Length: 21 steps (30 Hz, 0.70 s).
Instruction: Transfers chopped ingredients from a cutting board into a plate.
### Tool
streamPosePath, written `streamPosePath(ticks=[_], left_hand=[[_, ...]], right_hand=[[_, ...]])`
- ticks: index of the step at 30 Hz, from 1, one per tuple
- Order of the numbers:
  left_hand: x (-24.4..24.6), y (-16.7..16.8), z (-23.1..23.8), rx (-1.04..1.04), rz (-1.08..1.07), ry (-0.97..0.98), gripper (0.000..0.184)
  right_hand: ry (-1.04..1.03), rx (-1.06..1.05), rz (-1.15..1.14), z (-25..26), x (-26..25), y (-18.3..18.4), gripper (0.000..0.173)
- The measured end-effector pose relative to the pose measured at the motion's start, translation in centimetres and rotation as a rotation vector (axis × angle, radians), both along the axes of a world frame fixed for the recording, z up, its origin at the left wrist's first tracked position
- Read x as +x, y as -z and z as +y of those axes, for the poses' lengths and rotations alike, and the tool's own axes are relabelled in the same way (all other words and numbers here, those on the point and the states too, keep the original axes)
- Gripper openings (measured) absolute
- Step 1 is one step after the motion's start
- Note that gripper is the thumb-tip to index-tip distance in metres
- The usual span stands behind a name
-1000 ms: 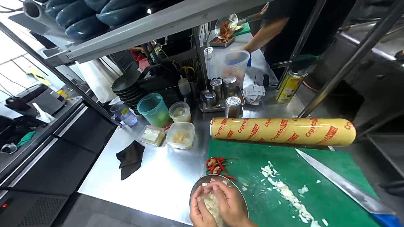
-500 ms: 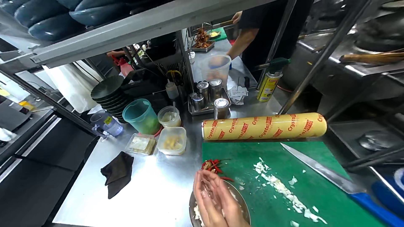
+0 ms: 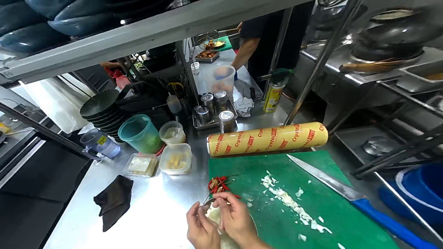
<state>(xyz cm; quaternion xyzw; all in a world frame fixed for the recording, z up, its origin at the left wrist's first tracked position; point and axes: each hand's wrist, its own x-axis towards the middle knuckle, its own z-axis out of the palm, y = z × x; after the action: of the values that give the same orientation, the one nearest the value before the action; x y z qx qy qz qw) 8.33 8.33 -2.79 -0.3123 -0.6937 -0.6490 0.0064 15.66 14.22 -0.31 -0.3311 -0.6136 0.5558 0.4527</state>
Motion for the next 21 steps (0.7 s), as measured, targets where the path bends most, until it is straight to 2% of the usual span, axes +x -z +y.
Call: streamPosePath(ticks=[2,5,8,10,12,15,17,19,21], left_hand=[[-0.2,0.2,0.2,-0.033,0.024,-0.027,0.023],[-0.8,0.4,0.0,-0.15,0.115,0.019,0.035],[-1.0,0.4,-0.7,-0.195,0.107,0.137,0.046],[-0.5,0.3,-0.8,-0.147,0.107,0.147,0.041],[0.2,0.6,-0.7,-0.076,0.116,0.151,0.034],[0.2,1.8,-1.1,-0.119,0.196,0.192,0.031],[0.5,1.5,-1.3,-0.191,0.247,0.178,0.03],[1.4,0.4,-1.2,-0.229,0.272,0.16,0.031],[3.3,-1.4,-0.7,-0.231,0.278,0.206,0.032]], right_hand=[[-0.031,0.006,-0.06,0.7,0.0,0.4,0.023],[-0.231,0.026,-0.147,1.6,0.9,0.2,0.035],[-0.333,0.151,-0.035,1.3,2.1,0.4,0.033],[-0.262,0.204,-0.005,0.9,2.7,1.1,0.036],[-0.176,0.206,-0.045,0.5,3.1,1.4,0.03],[-0.307,0.129,-0.181,0.7,4.4,0.8,0.015],[-0.3,0.186,-0.205,2.1,5.7,0.4,0.018],[-0.241,0.188,-0.377,5.6,8.3,-0.5,0.022],[-0.192,0.087,-0.693,11.2,11.3,-1.1,0.029]])
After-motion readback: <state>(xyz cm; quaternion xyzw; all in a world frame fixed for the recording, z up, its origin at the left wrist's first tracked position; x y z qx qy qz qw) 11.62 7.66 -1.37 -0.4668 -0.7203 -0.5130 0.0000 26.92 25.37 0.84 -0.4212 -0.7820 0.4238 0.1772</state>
